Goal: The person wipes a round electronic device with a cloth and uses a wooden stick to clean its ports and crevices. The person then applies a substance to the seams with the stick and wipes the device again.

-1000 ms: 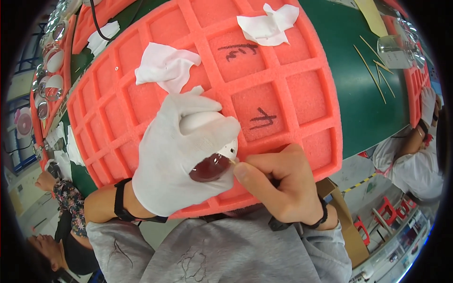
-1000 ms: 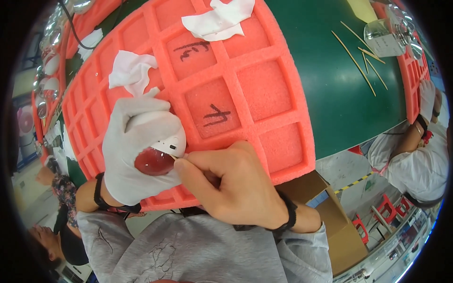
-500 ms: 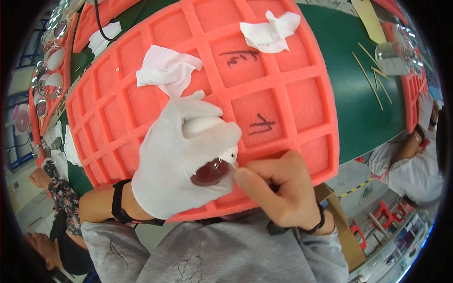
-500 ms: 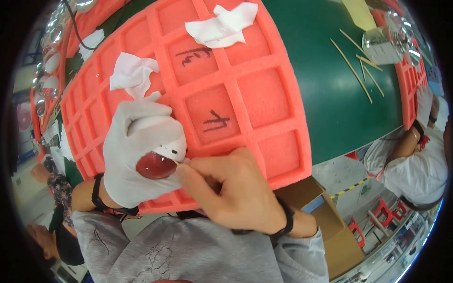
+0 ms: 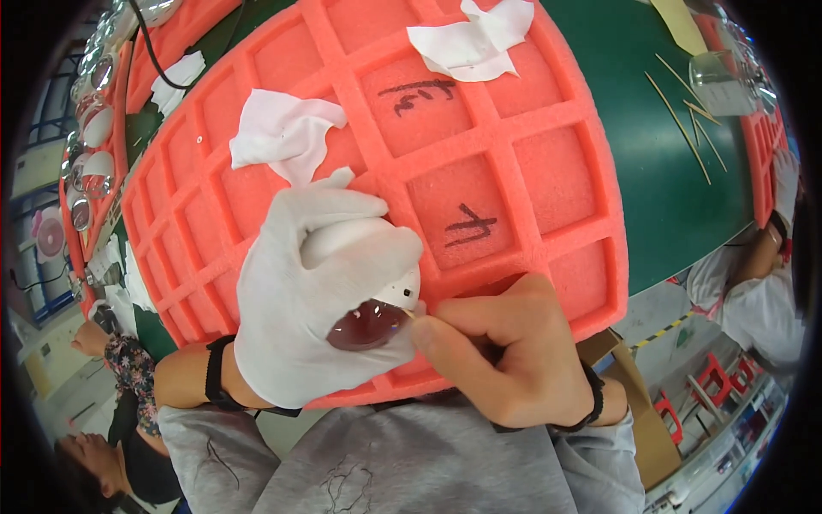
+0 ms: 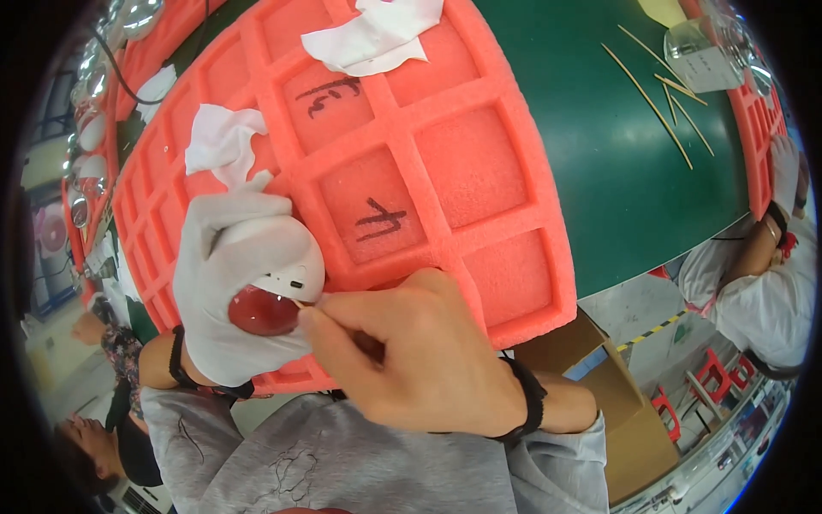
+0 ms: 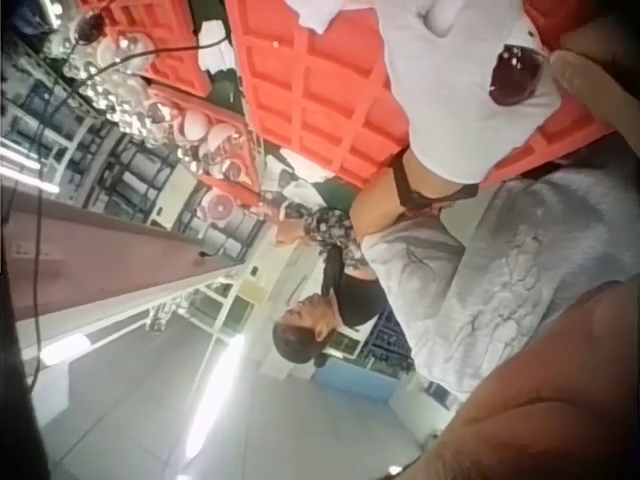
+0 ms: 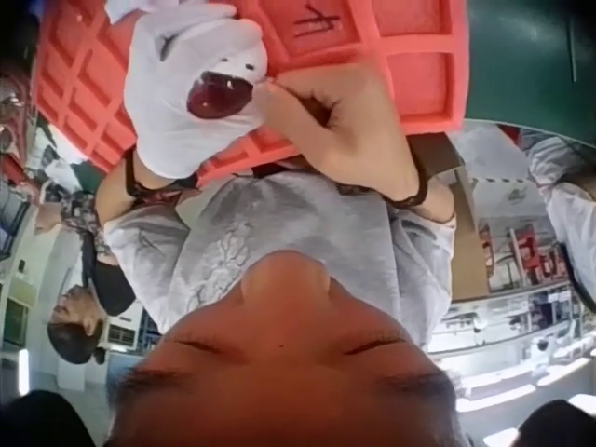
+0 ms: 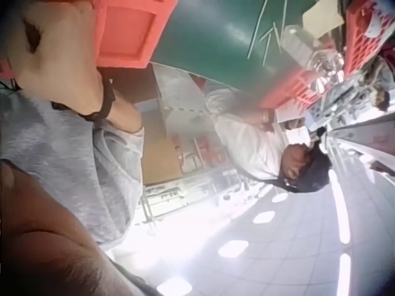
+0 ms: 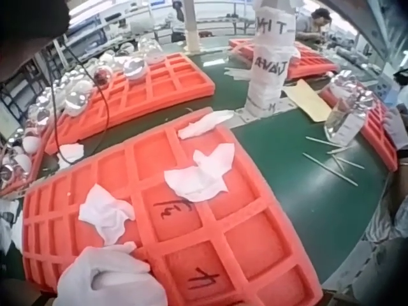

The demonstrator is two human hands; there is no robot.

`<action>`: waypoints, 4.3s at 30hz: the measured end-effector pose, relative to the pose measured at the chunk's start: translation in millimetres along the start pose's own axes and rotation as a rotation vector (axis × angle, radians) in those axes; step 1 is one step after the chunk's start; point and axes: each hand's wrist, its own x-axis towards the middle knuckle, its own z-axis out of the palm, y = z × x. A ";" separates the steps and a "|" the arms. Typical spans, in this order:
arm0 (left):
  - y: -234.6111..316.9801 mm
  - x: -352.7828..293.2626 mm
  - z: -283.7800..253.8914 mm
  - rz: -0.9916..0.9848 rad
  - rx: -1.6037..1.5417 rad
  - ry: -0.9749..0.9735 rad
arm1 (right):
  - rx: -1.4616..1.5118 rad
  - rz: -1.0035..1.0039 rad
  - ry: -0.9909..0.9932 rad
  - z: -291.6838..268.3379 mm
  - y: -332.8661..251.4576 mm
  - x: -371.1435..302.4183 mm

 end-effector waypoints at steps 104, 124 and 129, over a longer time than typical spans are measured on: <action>-26.3 -7.9 10.3 -0.004 -0.238 0.104 | -0.129 0.109 -0.061 -0.8 -3.8 0.6; -20.9 -9.7 7.2 -0.085 -0.295 0.113 | -0.103 0.115 0.002 -2.5 3.2 -7.8; -24.2 -16.3 6.2 -0.082 -0.323 0.136 | -0.139 0.091 0.012 4.4 3.5 -7.5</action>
